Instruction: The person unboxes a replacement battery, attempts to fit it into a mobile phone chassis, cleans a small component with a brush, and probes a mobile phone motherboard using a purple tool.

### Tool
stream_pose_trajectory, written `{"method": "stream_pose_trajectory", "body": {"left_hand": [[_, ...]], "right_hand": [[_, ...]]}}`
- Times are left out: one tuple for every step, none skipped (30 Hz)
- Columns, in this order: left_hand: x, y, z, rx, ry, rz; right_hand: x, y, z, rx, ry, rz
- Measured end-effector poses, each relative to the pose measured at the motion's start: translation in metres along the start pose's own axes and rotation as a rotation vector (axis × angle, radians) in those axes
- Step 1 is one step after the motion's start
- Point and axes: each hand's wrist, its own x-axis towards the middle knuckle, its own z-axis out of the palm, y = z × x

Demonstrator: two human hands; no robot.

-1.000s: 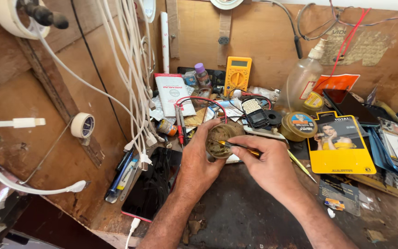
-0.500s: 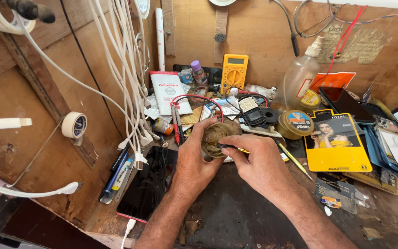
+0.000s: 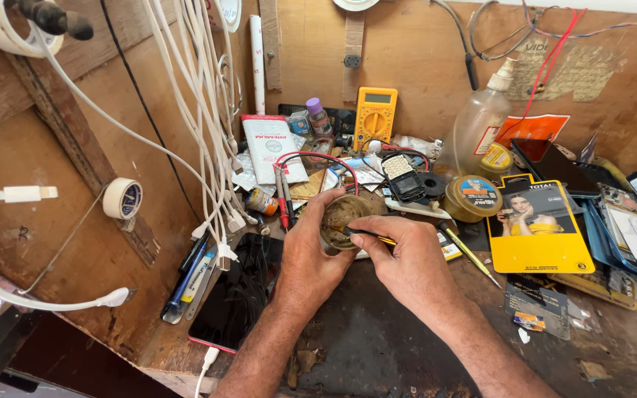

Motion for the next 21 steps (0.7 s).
{"method": "stream_pose_trajectory", "body": {"left_hand": [[0.000,0.000,0.000,0.001,0.001,0.005],[0.000,0.000,0.000,0.002,0.002,0.010],[0.000,0.001,0.000,-0.002,-0.001,0.001],[-0.001,0.001,0.000,-0.005,-0.003,-0.007],[0.000,0.001,-0.001,-0.008,-0.005,-0.015],[-0.001,0.002,-0.001,0.004,0.001,0.006],[-0.001,0.002,-0.001,0.016,0.006,0.027],[-0.001,0.002,-0.001,0.026,0.012,0.048],[-0.001,0.002,-0.002,0.022,0.009,0.033],[-0.001,0.002,-0.001,0.016,0.004,0.018],[-0.001,0.002,-0.001,0.009,-0.001,0.004],[-0.001,0.003,0.000,0.013,0.000,0.003],[-0.001,0.003,0.000,0.016,0.000,0.002],[-0.001,0.003,-0.001,0.021,0.002,0.001],[-0.001,0.003,-0.001,0.011,-0.002,-0.008],[-0.001,0.003,-0.001,0.002,-0.006,-0.017],[-0.001,0.004,-0.001,-0.008,-0.010,-0.026],[-0.001,0.004,-0.001,-0.002,-0.009,-0.025],[-0.001,0.003,-0.001,0.004,-0.008,-0.023],[0.000,0.003,-0.001,0.009,-0.007,-0.023],[0.000,0.003,-0.002,0.003,-0.008,-0.028]], "right_hand": [[0.000,0.002,0.001,-0.008,0.006,0.015],[-0.001,0.003,0.002,0.012,0.015,0.013],[-0.002,0.005,0.004,0.031,0.024,0.010],[-0.002,0.007,0.006,0.052,0.033,0.006],[-0.002,0.009,0.008,0.078,0.041,0.001],[-0.003,0.011,0.009,0.105,0.047,-0.004],[-0.004,0.013,0.011,0.132,0.053,-0.009],[-0.003,0.014,0.011,0.126,0.051,0.004],[-0.003,0.015,0.011,0.120,0.048,0.017],[-0.003,0.016,0.011,0.112,0.048,0.032],[-0.003,0.017,0.011,0.123,0.046,0.048],[-0.003,0.016,0.011,0.136,0.044,0.065],[-0.003,0.015,0.011,0.148,0.042,0.081],[-0.004,0.014,0.011,0.137,0.044,0.089],[-0.004,0.013,0.011,0.126,0.045,0.098],[-0.004,0.012,0.011,0.115,0.047,0.107],[-0.004,0.012,0.011,0.114,0.051,0.097],[-0.004,0.011,0.011,0.112,0.056,0.086],[-0.005,0.011,0.011,0.110,0.060,0.075],[-0.005,0.011,0.012,0.109,0.067,0.057],[-0.005,0.011,0.012,0.108,0.074,0.039]]}}
